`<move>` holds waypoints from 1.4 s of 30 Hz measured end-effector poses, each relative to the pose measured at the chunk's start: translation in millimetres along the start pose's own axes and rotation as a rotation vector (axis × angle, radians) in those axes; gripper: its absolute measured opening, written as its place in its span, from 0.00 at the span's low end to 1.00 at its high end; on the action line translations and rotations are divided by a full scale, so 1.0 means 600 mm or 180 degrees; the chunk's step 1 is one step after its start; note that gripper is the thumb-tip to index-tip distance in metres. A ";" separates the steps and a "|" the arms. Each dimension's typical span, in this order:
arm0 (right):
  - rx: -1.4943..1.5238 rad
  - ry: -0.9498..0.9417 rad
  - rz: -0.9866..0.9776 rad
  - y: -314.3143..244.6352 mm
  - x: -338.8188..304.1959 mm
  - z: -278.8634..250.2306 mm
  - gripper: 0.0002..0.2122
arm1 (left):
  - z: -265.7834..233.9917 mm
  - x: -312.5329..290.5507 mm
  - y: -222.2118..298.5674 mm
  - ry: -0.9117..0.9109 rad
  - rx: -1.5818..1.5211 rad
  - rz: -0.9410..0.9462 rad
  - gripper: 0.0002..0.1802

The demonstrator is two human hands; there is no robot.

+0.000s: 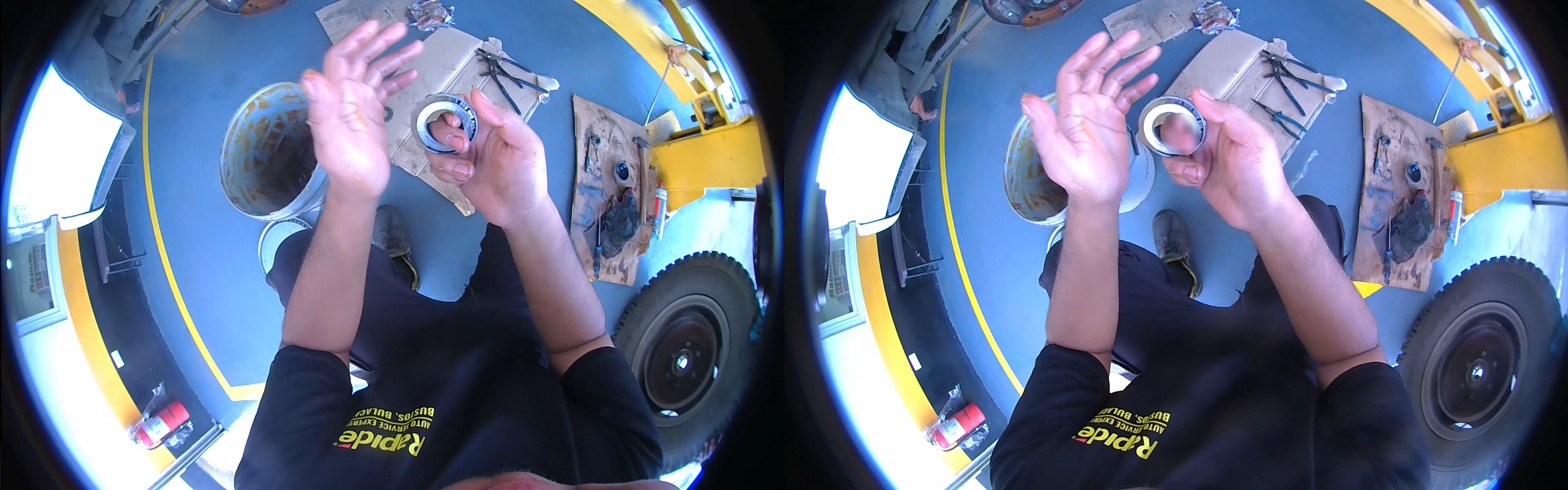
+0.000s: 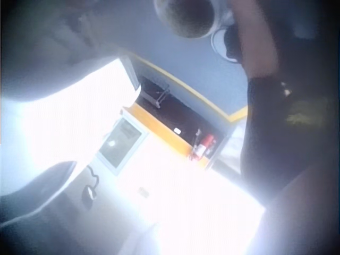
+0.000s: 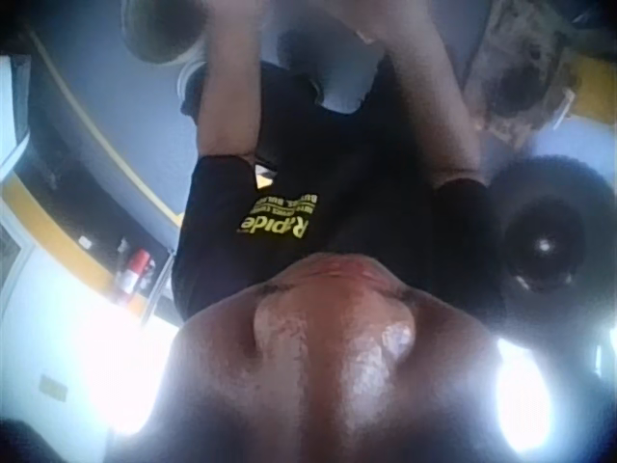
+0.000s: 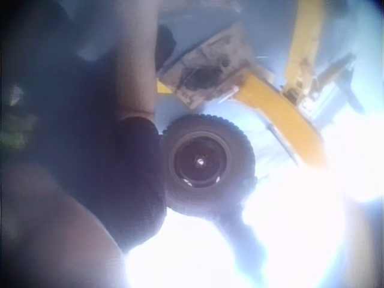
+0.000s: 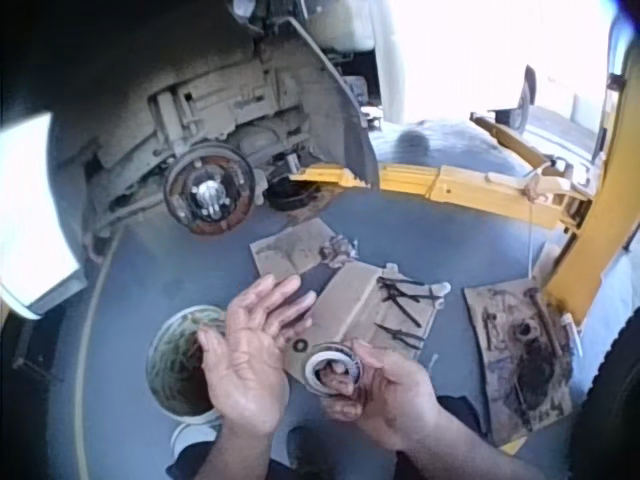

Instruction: The person scoops grease from a bucket and applies it to a wheel bearing by hand, rotating the bearing to spread the grease across the rollers and cage. The person repeatedly dips fingers into the bucket and rubs grease onto the bearing surfaces.

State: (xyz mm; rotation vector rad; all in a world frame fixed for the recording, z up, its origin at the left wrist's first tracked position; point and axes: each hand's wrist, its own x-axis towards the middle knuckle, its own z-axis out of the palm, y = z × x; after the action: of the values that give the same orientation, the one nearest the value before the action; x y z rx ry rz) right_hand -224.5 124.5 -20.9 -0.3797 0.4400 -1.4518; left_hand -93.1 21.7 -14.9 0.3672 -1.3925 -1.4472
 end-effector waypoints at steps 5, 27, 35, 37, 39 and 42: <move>-0.1588 0.0603 -0.0687 0.016 0.010 0.018 0.13 | 0.024 -0.012 -0.018 -0.0785 0.0170 0.0126 0.57; -0.6817 -0.0173 -0.3377 -0.028 -0.045 0.022 0.16 | 0.000 -0.003 -0.013 -0.0514 -0.1203 -0.0627 0.53; -0.7066 0.0217 -0.3465 -0.037 -0.052 0.018 0.14 | 0.012 -0.013 -0.019 -0.0803 -0.1277 -0.0673 0.53; -0.6547 0.0337 -0.3318 -0.027 -0.048 0.017 0.14 | 0.016 -0.013 -0.020 -0.0906 -0.1244 -0.0554 0.53; -0.6180 0.0441 -0.3075 -0.013 -0.043 0.019 0.14 | 0.019 -0.009 -0.025 -0.1191 -0.1116 -0.0290 0.54; -0.5987 0.0496 -0.2528 0.011 -0.040 0.030 0.14 | 0.052 -0.021 -0.009 -0.1031 -0.1378 -0.0580 0.49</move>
State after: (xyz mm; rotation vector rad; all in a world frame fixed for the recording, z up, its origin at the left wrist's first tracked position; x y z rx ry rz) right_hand -211.5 148.6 -7.4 -2.0943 1.8970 -1.3492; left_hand -115.2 47.4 -16.5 -0.0222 -1.2689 -1.9738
